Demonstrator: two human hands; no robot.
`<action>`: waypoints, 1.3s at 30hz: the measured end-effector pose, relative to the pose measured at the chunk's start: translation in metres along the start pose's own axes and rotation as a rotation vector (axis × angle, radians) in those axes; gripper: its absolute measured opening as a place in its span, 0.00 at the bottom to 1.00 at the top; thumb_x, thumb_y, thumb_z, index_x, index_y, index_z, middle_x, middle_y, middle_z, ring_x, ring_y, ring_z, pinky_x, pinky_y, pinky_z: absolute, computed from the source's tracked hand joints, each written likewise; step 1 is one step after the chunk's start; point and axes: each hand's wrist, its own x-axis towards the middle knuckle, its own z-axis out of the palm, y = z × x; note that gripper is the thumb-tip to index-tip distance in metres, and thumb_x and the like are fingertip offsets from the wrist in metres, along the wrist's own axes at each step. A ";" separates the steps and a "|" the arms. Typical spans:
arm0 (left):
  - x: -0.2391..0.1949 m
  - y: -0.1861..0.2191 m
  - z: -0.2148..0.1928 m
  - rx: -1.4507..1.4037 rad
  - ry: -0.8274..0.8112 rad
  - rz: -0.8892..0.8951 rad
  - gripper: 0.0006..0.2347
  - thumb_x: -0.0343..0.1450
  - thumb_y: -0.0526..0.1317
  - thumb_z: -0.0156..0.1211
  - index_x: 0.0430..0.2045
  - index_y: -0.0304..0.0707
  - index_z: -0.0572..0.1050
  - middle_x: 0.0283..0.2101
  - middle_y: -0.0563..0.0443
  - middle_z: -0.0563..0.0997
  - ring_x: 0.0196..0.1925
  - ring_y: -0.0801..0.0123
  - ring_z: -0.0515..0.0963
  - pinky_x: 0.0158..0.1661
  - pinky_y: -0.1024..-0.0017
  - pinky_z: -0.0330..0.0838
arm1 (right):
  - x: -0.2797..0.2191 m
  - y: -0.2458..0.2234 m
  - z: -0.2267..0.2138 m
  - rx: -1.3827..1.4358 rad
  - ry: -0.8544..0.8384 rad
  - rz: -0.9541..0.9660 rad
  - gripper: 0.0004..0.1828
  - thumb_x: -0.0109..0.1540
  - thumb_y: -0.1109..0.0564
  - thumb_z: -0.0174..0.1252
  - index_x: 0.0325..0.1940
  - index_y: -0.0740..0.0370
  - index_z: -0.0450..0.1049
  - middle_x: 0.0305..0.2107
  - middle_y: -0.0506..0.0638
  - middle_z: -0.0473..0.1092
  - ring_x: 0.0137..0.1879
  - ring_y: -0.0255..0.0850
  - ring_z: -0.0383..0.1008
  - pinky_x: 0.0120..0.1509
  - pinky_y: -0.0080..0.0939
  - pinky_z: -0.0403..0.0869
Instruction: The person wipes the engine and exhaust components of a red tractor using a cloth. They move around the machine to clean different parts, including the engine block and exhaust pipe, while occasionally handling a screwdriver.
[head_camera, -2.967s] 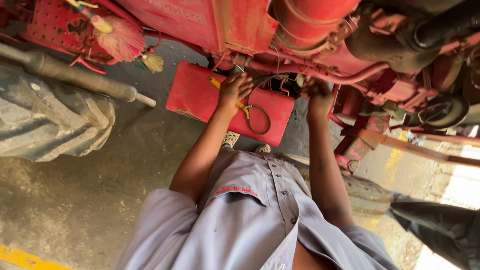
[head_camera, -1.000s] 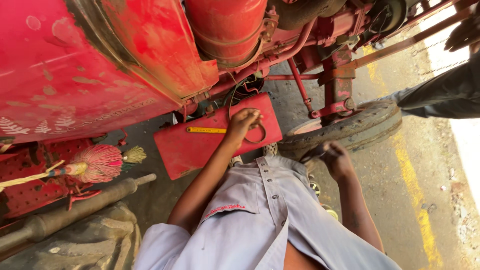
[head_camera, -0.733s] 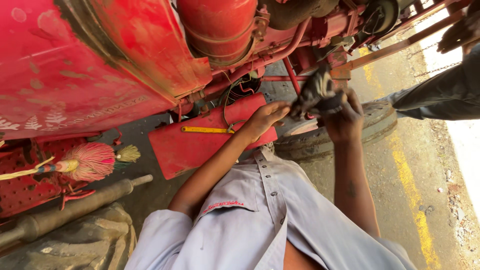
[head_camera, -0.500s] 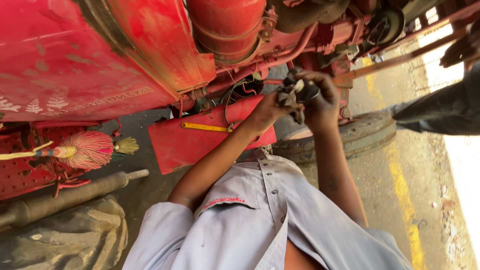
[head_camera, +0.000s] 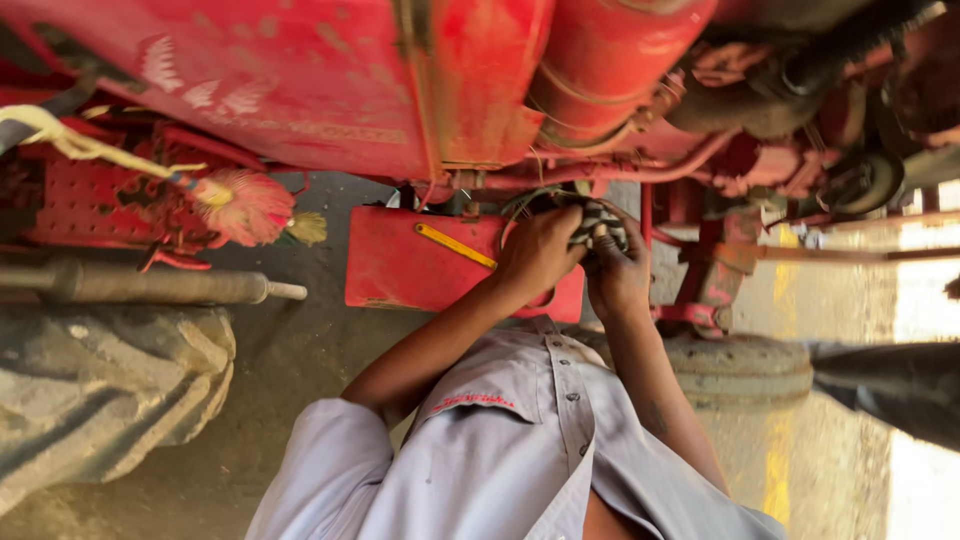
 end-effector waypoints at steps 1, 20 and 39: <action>-0.005 0.002 -0.006 -0.029 0.033 0.002 0.12 0.65 0.37 0.69 0.36 0.34 0.73 0.36 0.39 0.81 0.38 0.45 0.81 0.37 0.54 0.73 | 0.005 0.000 0.004 0.040 0.027 -0.009 0.22 0.70 0.65 0.54 0.70 0.65 0.65 0.51 0.54 0.73 0.52 0.41 0.75 0.55 0.39 0.76; -0.107 -0.070 -0.101 -0.294 0.447 -0.435 0.09 0.76 0.39 0.61 0.41 0.31 0.80 0.28 0.48 0.79 0.28 0.73 0.75 0.31 0.73 0.70 | 0.070 0.017 0.094 -0.142 -0.188 -0.832 0.16 0.65 0.56 0.57 0.56 0.62 0.75 0.55 0.62 0.73 0.54 0.54 0.79 0.61 0.57 0.79; -0.083 -0.135 -0.134 -0.316 0.219 -0.451 0.19 0.78 0.47 0.53 0.21 0.30 0.77 0.21 0.50 0.78 0.24 0.73 0.78 0.29 0.73 0.71 | 0.133 0.125 0.104 -1.713 -0.092 -1.248 0.40 0.62 0.37 0.62 0.68 0.66 0.67 0.69 0.70 0.55 0.66 0.85 0.55 0.63 0.93 0.52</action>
